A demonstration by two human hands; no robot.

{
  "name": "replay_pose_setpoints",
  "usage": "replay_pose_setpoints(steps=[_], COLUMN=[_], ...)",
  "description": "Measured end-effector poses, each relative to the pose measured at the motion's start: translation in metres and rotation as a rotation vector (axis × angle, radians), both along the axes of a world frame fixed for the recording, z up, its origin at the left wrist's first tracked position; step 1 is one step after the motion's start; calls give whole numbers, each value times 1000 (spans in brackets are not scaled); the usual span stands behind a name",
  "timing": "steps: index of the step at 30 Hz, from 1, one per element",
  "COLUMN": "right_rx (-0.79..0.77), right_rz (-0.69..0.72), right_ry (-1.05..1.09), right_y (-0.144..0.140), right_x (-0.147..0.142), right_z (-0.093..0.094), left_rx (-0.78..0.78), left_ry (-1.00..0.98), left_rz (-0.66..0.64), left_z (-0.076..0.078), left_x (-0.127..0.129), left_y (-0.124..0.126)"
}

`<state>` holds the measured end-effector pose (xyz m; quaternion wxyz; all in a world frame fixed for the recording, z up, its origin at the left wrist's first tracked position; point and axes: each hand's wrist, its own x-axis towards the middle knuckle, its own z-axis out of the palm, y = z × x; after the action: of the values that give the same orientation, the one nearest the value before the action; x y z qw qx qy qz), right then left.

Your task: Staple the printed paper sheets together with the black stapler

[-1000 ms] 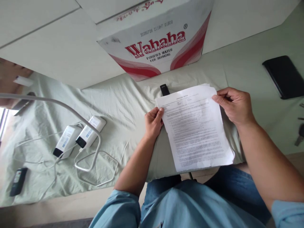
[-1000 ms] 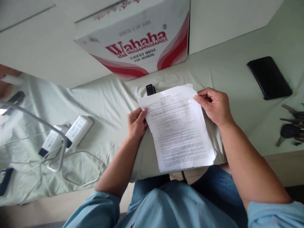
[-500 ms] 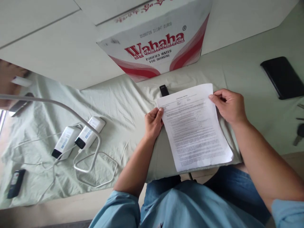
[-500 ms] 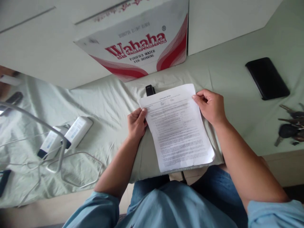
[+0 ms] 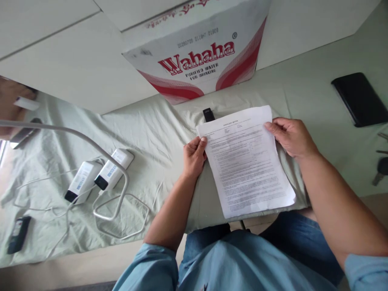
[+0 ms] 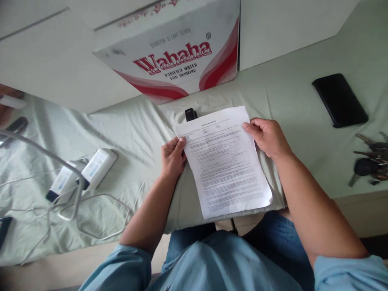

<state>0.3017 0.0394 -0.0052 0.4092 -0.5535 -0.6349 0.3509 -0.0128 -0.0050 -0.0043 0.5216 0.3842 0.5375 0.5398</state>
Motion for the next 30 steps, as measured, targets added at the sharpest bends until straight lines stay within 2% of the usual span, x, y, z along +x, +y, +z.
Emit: replay_pose_setpoints(steps=[3,6,11,16,19,21,24,28,30], right_rx=[-46,-24,-28,-256,-375,-431,-543,-493,-445], right_rz=[16,-23,-34,171,321,351,349,393,329], right_ry=[-5,67,210,485,524,527,581,716,682], right_y=[-6,-13,-23,-34,-41,-43,-40,-35,-34], right_x=[-2,-9,-23,-36,-37,-30,-14,-10,-18], right_z=[9,11,5,17,26,29,29,19,13], left_rx=[11,27,-83,-26,-37,-42,36,85,65], left_ry=[-76,-138,-140,-219,-248,-238,-240,-300,-323], left_rz=[33,48,-5,188,176,197,357,495,525], left_z=[4,6,4,8,12,12,6,-8,-12], left_x=[2,2,3,10,12,9,-3,-9,-5], left_y=[1,0,-5,-5,-6,-4,4,16,17])
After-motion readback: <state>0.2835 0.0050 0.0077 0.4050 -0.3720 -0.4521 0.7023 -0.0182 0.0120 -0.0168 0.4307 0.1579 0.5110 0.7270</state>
